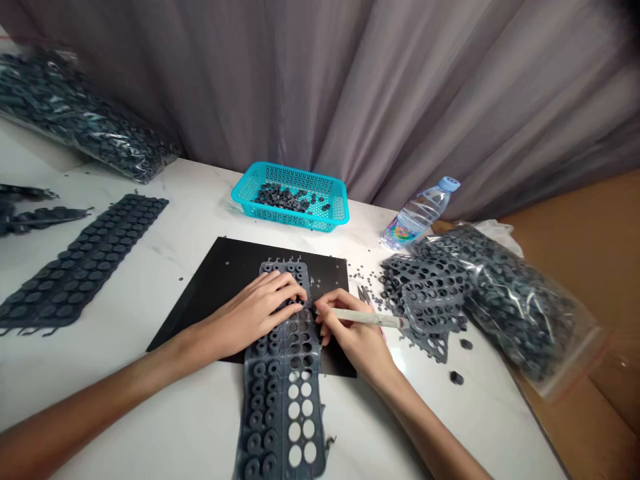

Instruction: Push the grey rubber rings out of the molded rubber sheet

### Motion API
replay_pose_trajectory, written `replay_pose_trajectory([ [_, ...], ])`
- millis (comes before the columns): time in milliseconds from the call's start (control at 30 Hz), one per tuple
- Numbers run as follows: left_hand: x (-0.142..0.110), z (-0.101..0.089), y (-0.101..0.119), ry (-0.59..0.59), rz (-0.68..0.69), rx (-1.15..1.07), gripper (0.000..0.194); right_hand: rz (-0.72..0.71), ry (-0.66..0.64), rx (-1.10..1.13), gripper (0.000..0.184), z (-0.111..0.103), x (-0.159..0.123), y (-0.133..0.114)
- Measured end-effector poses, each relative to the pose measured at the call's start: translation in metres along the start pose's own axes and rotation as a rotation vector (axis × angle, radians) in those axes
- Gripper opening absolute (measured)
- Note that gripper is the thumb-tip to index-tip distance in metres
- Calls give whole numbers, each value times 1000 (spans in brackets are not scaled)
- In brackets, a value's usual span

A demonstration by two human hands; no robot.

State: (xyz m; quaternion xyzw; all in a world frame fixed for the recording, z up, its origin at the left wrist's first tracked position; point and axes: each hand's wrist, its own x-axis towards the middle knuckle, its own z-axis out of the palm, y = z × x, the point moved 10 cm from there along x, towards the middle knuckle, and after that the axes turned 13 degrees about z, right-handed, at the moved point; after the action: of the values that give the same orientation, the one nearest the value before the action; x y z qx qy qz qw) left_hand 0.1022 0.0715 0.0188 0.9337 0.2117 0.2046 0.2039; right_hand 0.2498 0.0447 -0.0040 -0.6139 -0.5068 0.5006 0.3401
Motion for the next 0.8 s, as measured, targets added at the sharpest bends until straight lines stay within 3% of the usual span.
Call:
replay_pose_trajectory([
  [233,5,-2,8,-5,36,61,16,17,-65,14,12,7,0,0],
  [800,3,-3,7,23,72,58,18,-10,-59,124,5,13,6,9],
])
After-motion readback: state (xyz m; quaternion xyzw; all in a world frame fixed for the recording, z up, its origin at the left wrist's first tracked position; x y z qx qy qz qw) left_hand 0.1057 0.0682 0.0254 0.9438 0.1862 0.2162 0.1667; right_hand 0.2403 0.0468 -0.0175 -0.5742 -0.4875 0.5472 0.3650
